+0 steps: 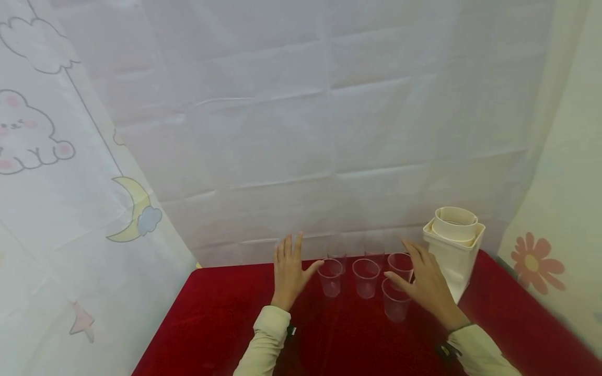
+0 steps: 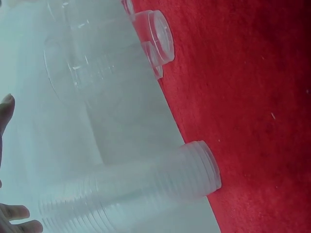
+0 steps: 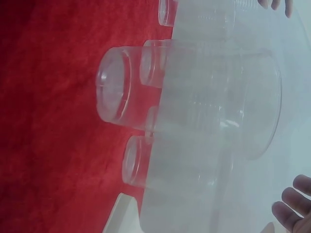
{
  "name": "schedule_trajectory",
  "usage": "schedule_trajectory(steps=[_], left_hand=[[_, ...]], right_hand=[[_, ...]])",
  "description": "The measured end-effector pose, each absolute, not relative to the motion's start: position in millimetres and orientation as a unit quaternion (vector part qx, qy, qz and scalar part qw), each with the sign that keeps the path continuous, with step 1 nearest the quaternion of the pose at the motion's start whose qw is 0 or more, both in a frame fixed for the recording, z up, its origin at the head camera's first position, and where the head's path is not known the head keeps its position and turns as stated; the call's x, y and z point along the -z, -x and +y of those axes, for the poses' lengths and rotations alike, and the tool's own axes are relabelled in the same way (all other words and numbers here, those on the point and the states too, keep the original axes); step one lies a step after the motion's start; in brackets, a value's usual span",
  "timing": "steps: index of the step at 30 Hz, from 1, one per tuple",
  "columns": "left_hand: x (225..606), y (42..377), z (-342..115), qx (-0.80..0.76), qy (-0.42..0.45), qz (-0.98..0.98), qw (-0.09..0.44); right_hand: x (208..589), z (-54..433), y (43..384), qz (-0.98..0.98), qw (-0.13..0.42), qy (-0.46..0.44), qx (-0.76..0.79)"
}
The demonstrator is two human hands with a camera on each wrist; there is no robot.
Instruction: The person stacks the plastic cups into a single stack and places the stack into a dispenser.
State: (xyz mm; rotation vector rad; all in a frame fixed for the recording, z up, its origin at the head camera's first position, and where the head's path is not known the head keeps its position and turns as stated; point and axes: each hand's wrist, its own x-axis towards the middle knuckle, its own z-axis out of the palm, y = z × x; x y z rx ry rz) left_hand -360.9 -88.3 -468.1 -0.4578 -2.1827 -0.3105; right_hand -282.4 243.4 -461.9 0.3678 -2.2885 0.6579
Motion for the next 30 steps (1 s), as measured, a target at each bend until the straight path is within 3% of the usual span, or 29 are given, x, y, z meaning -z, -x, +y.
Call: schedule_trajectory(steps=[15, 30], left_hand=[[467, 370, -99, 0.17, 0.188, -0.848, 0.466], [479, 371, -105, 0.254, 0.161, -0.856, 0.421]], right_hand=[[473, 257, 273, -0.897, 0.311, -0.099, -0.299], [487, 264, 262, -0.9, 0.294, -0.09, -0.308]])
